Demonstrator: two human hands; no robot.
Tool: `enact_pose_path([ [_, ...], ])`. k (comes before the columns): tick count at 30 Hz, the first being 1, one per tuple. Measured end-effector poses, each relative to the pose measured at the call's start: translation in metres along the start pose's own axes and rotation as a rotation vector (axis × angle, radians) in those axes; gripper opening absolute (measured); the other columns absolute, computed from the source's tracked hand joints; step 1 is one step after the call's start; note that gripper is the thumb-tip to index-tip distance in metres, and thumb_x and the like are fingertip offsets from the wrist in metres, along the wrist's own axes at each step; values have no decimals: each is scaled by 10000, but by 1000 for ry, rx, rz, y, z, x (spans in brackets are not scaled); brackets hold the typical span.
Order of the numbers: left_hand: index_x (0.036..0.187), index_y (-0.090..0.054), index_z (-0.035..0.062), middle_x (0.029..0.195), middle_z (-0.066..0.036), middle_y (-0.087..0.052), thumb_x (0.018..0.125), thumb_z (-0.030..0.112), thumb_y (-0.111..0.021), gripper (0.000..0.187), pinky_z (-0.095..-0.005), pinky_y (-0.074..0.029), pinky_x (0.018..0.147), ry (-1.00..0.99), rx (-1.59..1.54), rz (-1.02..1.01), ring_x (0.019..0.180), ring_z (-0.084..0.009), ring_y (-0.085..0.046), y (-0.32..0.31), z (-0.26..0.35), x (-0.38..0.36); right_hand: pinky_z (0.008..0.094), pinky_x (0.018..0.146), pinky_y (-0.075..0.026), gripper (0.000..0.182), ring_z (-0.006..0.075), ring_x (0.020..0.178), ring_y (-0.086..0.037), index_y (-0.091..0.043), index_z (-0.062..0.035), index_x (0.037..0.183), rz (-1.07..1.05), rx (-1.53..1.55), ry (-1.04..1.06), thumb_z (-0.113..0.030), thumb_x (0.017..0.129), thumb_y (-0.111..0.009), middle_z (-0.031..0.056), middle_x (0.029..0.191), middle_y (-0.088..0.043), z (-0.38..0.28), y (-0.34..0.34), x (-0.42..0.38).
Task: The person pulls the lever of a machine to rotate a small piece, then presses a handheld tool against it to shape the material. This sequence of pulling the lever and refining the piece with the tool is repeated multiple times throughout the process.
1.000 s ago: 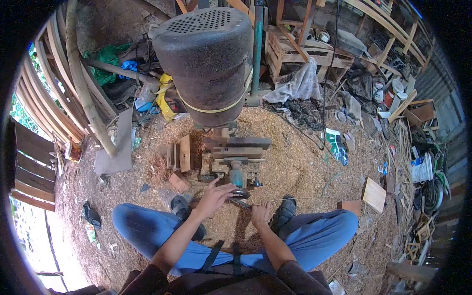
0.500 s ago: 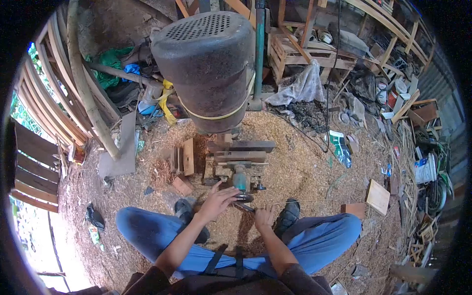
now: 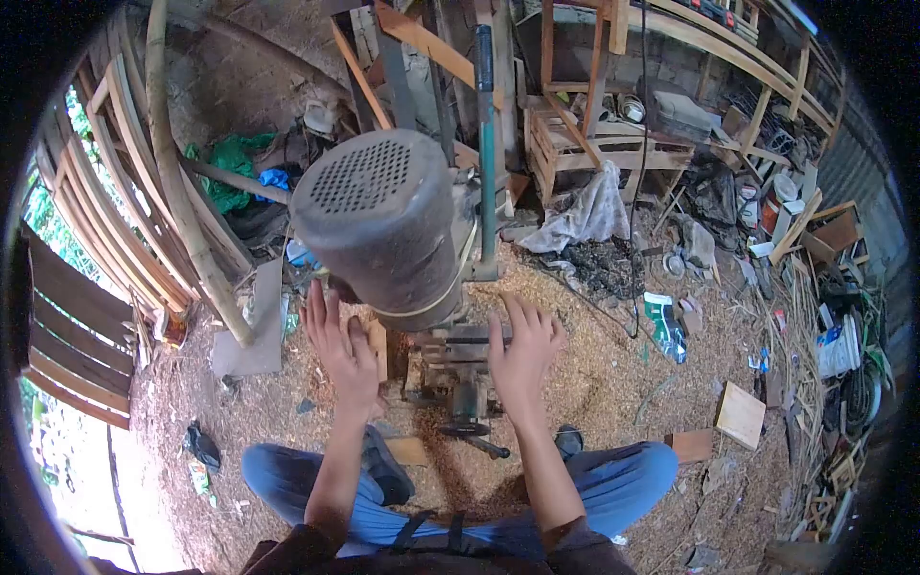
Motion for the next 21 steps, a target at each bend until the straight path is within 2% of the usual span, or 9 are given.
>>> enact_pose_path([
  [4,1380,-550,51,1499,-90,-503,965,27,-491,420,-545,-142,1225,-10,92,-15,1461,-310,-358,-14,-14,14,438,1046,-363,368,311,1186,-551,-628,-60,1289,88,351,-32,-257,978,-612,141,1239,-651,-10,11,63],
  [7,1379,-560,51,1479,-100,-528,953,22,-500,431,-571,-134,1222,-95,95,-4,1461,-317,-369,-17,-33,4,416,1027,-407,402,328,1166,-565,-609,-41,1311,128,500,-20,-273,983,-613,170,1243,-646,-9,2,111],
  [11,1352,-606,106,1488,-57,-531,885,-26,-563,487,-635,33,1200,-72,130,-38,1483,-327,-334,-14,-36,4,387,1010,-430,463,312,1152,-585,-566,-20,1354,105,652,-16,-308,994,-605,199,1248,-637,-16,-18,188],
  [12,1293,-656,131,1457,-30,-565,857,-38,-592,472,-668,124,1159,-29,113,-59,1489,-344,-318,-14,-40,4,365,1013,-435,509,257,1139,-593,-516,-1,1394,114,778,11,-304,998,-616,171,1226,-647,-23,-20,206],
  [15,1218,-701,132,1391,-21,-623,862,-37,-586,410,-692,143,1131,-59,143,-61,1490,-354,-315,-11,-41,7,322,981,-447,583,186,1097,-605,-454,34,1432,-10,1149,-13,-335,1009,-609,124,1198,-654,-44,-25,254],
  [17,1128,-743,134,1320,-19,-671,851,-42,-605,356,-699,147,1120,-29,148,-55,1489,-360,-316,-8,-41,13,279,869,-445,484,119,1026,-596,-549,19,1321,-102,1245,-81,-362,1023,-577,72,1132,-669,-52,-29,273],
  [19,1088,-760,133,1309,-23,-677,859,-23,-639,303,-703,158,1111,-86,181,-38,1488,-353,-320,-6,-38,17,286,860,-450,452,120,990,-587,-587,21,1267,-88,1260,-79,-361,1026,-571,68,1112,-678,-54,-29,285],
  [20,1088,-760,133,1309,-23,-677,859,-23,-639,303,-703,158,1111,-81,183,-37,1488,-353,-320,-4,-36,18,246,715,-424,387,75,811,-524,-640,18,1154,-60,1334,-134,-339,1008,-604,-8,892,-617,-57,-27,285],
  [21,1093,-761,122,1314,-37,-674,871,-11,-646,283,-684,115,1137,-60,205,-60,1487,-358,-319,-3,-33,19,246,715,-424,387,75,811,-524,-640,18,1154,-66,1331,-133,-339,1008,-604,-8,892,-617,-59,-26,289],
])
Point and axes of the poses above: each hand's wrist, its own x-axis towards the middle knuckle, its own y-axis out of the back of the hand, z = x × y, the point moved 6 cm from there along x, towards the middle knuckle
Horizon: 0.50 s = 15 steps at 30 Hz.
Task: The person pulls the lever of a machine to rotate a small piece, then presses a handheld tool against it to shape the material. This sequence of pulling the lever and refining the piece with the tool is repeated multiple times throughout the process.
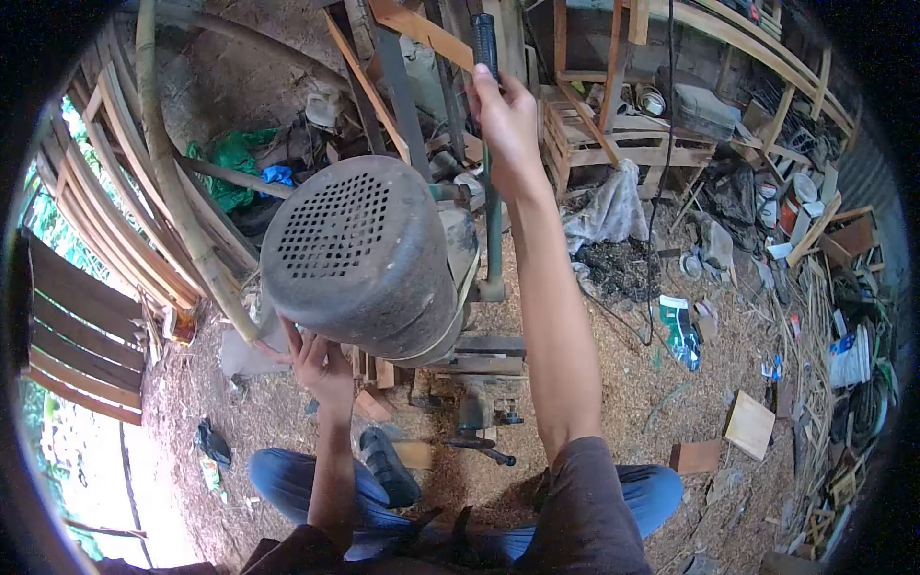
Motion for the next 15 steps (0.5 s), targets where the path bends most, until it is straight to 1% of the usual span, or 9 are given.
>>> enact_pose_path([
  [2,1098,-761,111,1319,-50,-670,884,1,-653,264,-665,72,1162,28,19,-25,1486,-364,-317,-2,3,-2,253,713,-416,385,79,783,-505,-645,13,1141,58,-19,112,-345,1006,-605,-11,884,-606,-13,-1,12],
  [4,1142,-746,86,1342,-77,-653,914,11,-635,264,-587,-41,1208,98,-103,-43,1482,-373,-320,-4,0,-4,242,680,-394,396,74,753,-476,-632,5,1115,-7,-79,47,-374,1011,-590,-29,839,-561,-30,-10,13],
  [5,1184,-723,60,1355,-97,-642,927,1,-612,287,-510,-132,1220,79,-48,-58,1477,-382,-325,-3,5,-3,247,682,-398,387,76,758,-483,-625,-4,1090,-17,-89,70,-381,1013,-584,-24,838,-557,-36,-13,7],
  [6,1184,-723,60,1355,-97,-642,927,1,-612,287,-510,-132,1220,84,-49,-56,1477,-382,-325,-3,9,-2,252,685,-402,381,77,762,-489,-619,-12,1065,-28,-105,93,-388,1015,-579,-19,836,-554,-41,-15,0],
  [8,1221,-702,60,1363,-84,-638,932,12,-609,308,-558,-27,1213,192,-149,12,1475,-366,-337,-1,11,-1,256,684,-409,386,82,751,-494,-615,-25,1040,-18,-88,111,-407,1019,-561,-12,829,-553,-60,-15,-33],
  [9,1227,-697,72,1361,-78,-642,935,25,-610,308,-586,94,1182,167,-63,-1,1471,-350,-354,0,14,0,260,684,-416,394,87,741,-498,-612,-38,1015,-1,-60,133,-426,1024,-543,-6,822,-553,-69,-17,-44],
  [12,1213,-703,92,1360,-67,-644,926,26,-623,305,-595,175,1146,132,-124,53,1473,-333,-356,0,11,-4,259,651,-421,446,89,705,-507,-621,-49,1012,-42,-38,96,-476,1031,-493,3,790,-558,-78,-19,-39],
  [13,1213,-703,92,1360,-67,-644,926,26,-623,305,-595,175,1146,128,-128,64,1473,-333,-356,0,11,-2,279,617,-428,487,95,646,-514,-623,-59,961,-29,-27,54,-520,1017,-478,5,717,-552,-81,-21,-34],
  [15,1178,-709,97,1351,-61,-651,910,21,-646,287,-589,156,1157,199,-163,33,1478,-329,-348,0,9,-3,286,628,-431,505,109,642,-520,-604,-58,953,-88,55,-19,-539,1017,-466,11,713,-552,-85,-22,-15],
])
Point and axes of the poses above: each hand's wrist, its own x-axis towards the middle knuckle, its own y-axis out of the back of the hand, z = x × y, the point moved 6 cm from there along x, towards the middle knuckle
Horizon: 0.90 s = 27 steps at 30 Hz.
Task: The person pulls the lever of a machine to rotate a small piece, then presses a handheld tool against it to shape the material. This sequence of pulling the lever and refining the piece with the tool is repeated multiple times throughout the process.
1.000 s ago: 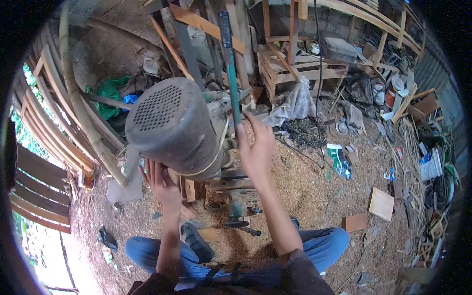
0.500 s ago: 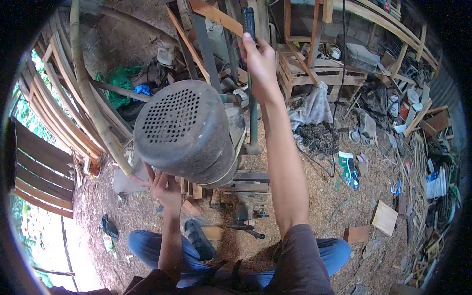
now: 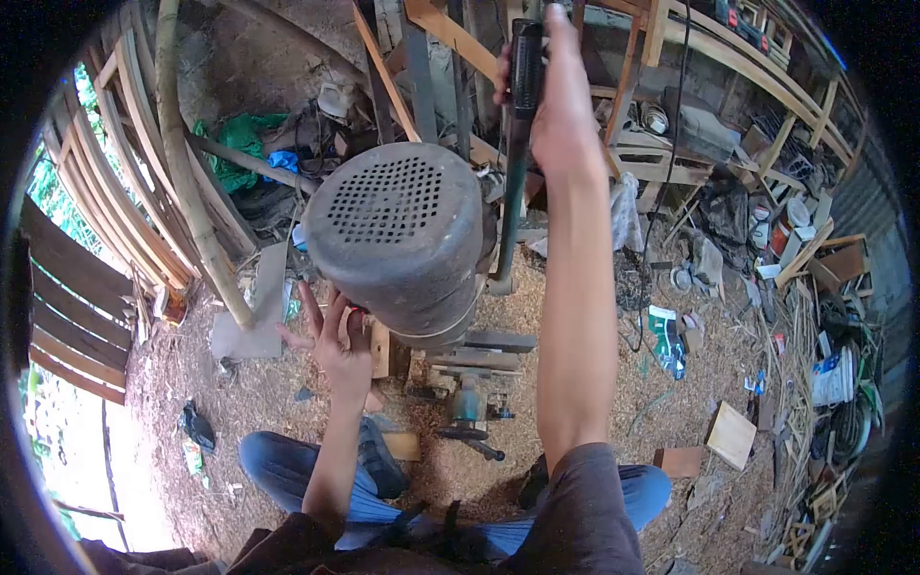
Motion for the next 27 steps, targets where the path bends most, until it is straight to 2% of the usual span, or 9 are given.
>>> enact_pose_path([
  [2,1170,-707,100,1348,-55,-653,898,16,-659,289,-591,160,1154,-19,-9,4,1481,-327,-343,2,-4,-1,277,515,-380,532,107,527,-472,-583,-62,827,21,69,-7,-561,981,-481,-4,595,-504,5,-6,6],
  [7,1142,-696,98,1346,-47,-655,870,-3,-689,290,-576,112,1174,-48,-28,0,1486,-327,-332,-3,-12,-8,277,472,-289,521,106,472,-391,-557,-72,755,132,85,-16,-522,982,-423,2,550,-468,-12,-18,-62],
  [10,1142,-683,77,1349,-50,-652,862,-39,-682,303,-528,-41,1215,47,-191,-20,1487,-341,-324,-7,-16,-14,284,486,-298,581,120,472,-397,-514,-83,656,99,11,123,-551,980,-401,9,537,-454,-25,-15,-122],
  [12,1125,-675,60,1348,-63,-651,855,-71,-670,301,-461,-225,1201,-28,49,-44,1483,-356,-321,-2,-4,-10,279,511,-325,592,128,494,-437,-520,-50,644,25,61,105,-518,986,-400,41,550,-483,-19,-8,-151],
  [15,1114,-669,45,1341,-78,-653,856,-84,-659,289,-444,-316,1162,-5,-196,-5,1481,-373,-317,-7,-11,-13,282,521,-342,575,142,516,-464,-547,-8,673,-127,-85,215,-474,981,-413,72,578,-504,-31,-7,-184],
  [19,1103,-667,34,1341,-88,-652,866,-76,-656,262,-448,-329,1150,-26,-70,-42,1478,-382,-316,-4,-5,-12,284,520,-339,514,134,536,-475,-541,11,684,-150,-170,198,-410,966,-453,87,609,-522,-50,-15,-189],
  [22,1100,-665,22,1332,-89,-658,867,-66,-662,249,-456,-328,1149,-56,-72,-16,1473,-392,-322,-5,-8,-15,289,503,-321,450,119,541,-474,-524,-2,656,-104,-92,216,-336,957,-509,66,592,-517,-42,-10,-191],
  [24,1103,-668,124,1352,5,-652,913,18,-666,218,-632,166,1133,-72,-87,5,1513,-266,-281,-6,-11,-16,291,495,-313,430,110,540,-469,-514,-8,635,-49,-102,225,-300,950,-527,55,577,-508,-38,-8,-203],
  [27,1131,-661,142,1363,27,-643,923,46,-665,229,-633,166,1135,-85,5,-36,1509,-263,-290,-9,-14,-19,302,489,-312,408,121,519,-456,-487,-13,584,-65,-117,284,-228,925,-554,41,545,-486,-31,-7,-250],
])
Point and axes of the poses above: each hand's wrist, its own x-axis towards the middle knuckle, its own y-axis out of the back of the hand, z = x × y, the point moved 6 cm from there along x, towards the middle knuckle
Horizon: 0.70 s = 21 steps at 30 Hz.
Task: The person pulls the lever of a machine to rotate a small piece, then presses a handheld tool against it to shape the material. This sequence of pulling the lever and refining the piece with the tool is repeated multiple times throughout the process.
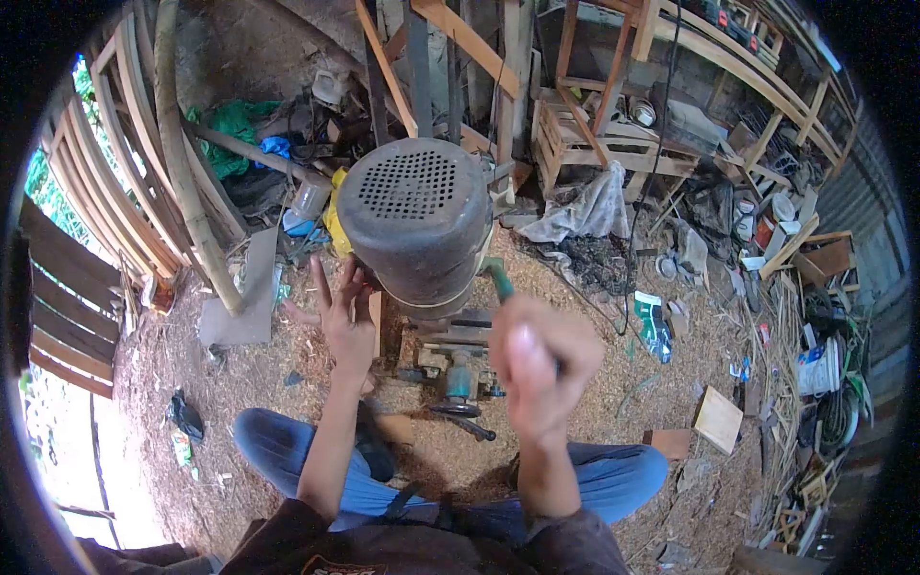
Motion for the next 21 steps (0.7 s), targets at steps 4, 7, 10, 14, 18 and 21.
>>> enact_pose_path([
  [4,1150,-663,17,1376,-77,-630,881,-40,-655,275,-470,-316,1152,0,-24,-32,1480,-398,-303,1,7,-4,321,501,-343,398,165,501,-460,-479,-11,559,-17,-104,130,-201,899,-560,51,528,-483,-12,0,-25],
  [7,1206,-652,19,1424,-86,-591,891,-46,-621,323,-477,-300,1163,-11,-1,-50,1494,-398,-272,2,5,-5,324,513,-360,387,178,505,-472,-485,-9,564,-1,-98,130,-200,891,-564,54,534,-490,-10,-1,-28],
  [10,1288,-619,25,1466,-93,-550,900,-55,-576,398,-484,-283,1174,-7,-12,-112,1502,-400,-248,6,5,-8,322,518,-364,386,177,510,-476,-484,-13,566,11,-77,155,-202,892,-565,55,535,-491,-11,-1,-30],
  [14,1360,-574,37,1486,-99,-529,902,-49,-554,467,-494,-260,1184,-22,-30,-140,1504,-405,-239,8,8,-10,331,529,-391,362,185,512,-487,-483,-15,570,25,-102,171,-186,879,-560,51,535,-497,-12,-1,-31],
  [18,1388,-558,55,1514,-92,-499,905,-38,-545,492,-513,-191,1202,-28,52,-170,1511,-401,-225,7,8,-9,354,554,-434,308,203,513,-509,-491,-6,568,57,-101,244,-152,826,-576,54,539,-515,-1,6,-70],
  [21,1395,-549,43,1538,-92,-469,913,-32,-534,488,-522,-158,1206,37,55,-249,1515,-399,-212,5,8,-13,377,578,-465,246,220,515,-528,-503,-2,561,-65,-121,254,-116,762,-586,58,545,-529,-3,7,-96],
])
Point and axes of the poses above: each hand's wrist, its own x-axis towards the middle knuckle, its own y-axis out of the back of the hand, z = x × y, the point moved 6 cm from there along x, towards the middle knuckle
